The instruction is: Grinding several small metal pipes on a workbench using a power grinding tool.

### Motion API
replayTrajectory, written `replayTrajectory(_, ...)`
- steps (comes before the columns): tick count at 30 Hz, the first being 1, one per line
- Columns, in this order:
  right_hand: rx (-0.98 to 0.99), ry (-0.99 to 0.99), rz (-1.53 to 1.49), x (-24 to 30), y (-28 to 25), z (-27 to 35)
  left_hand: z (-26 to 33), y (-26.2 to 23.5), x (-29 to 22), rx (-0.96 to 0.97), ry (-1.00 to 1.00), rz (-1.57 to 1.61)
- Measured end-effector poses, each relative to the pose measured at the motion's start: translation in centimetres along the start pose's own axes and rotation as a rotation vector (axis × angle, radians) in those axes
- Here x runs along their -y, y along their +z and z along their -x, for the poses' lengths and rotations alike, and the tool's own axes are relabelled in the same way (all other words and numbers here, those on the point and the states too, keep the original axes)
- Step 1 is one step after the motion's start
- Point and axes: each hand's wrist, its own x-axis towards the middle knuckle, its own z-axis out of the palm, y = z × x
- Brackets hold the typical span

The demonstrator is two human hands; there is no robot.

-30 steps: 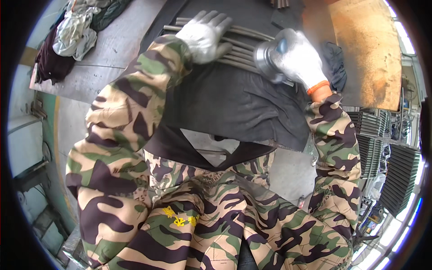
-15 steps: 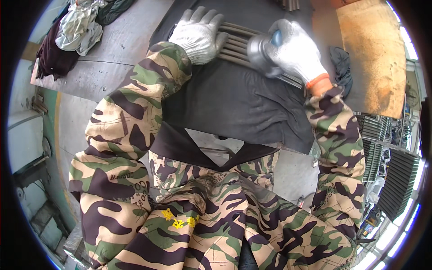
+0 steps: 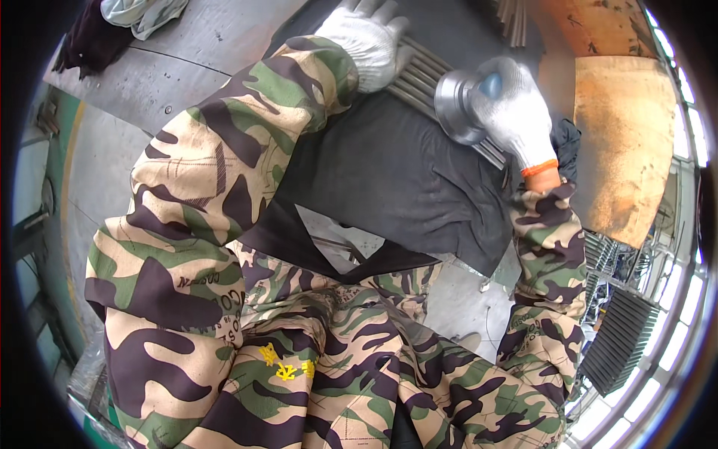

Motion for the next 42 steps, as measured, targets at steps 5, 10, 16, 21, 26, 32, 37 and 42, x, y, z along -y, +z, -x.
replayTrajectory(5,-0.041,0.064,0.021,-0.1,-2.2,0.9,-1.3,-1.0,-1.6,-0.138,0.137,-0.049)
replayTrajectory(10,0.009,0.123,0.048,-0.5,-1.1,-1.5,0.6,0.6,-0.9,-0.227,0.113,-0.130)
replayTrajectory(16,0.044,0.065,-0.069,-1.2,-1.6,-0.2,0.5,-0.1,-1.8,-0.084,0.067,-0.042)
replayTrajectory(21,0.002,0.176,-0.183,-2.3,-1.9,1.2,1.3,0.1,-1.4,-0.012,0.077,-0.030)
replayTrajectory(26,-0.148,0.179,-0.391,-3.0,-6.5,1.8,2.2,-1.3,-4.1,-0.455,0.154,0.195)
replayTrajectory(32,-0.136,0.168,-0.530,-5.7,-2.9,3.3,7.3,-0.9,-20.5,0.545,-0.658,1.701)
replayTrajectory(37,-0.120,0.426,-0.816,-1.7,-1.7,0.8,6.2,5.7,-24.3,0.010,-0.433,1.892)
replayTrajectory(42,-0.132,0.544,-0.870,-1.1,-1.4,1.8,6.0,3.6,-25.0,0.163,-0.956,2.499)
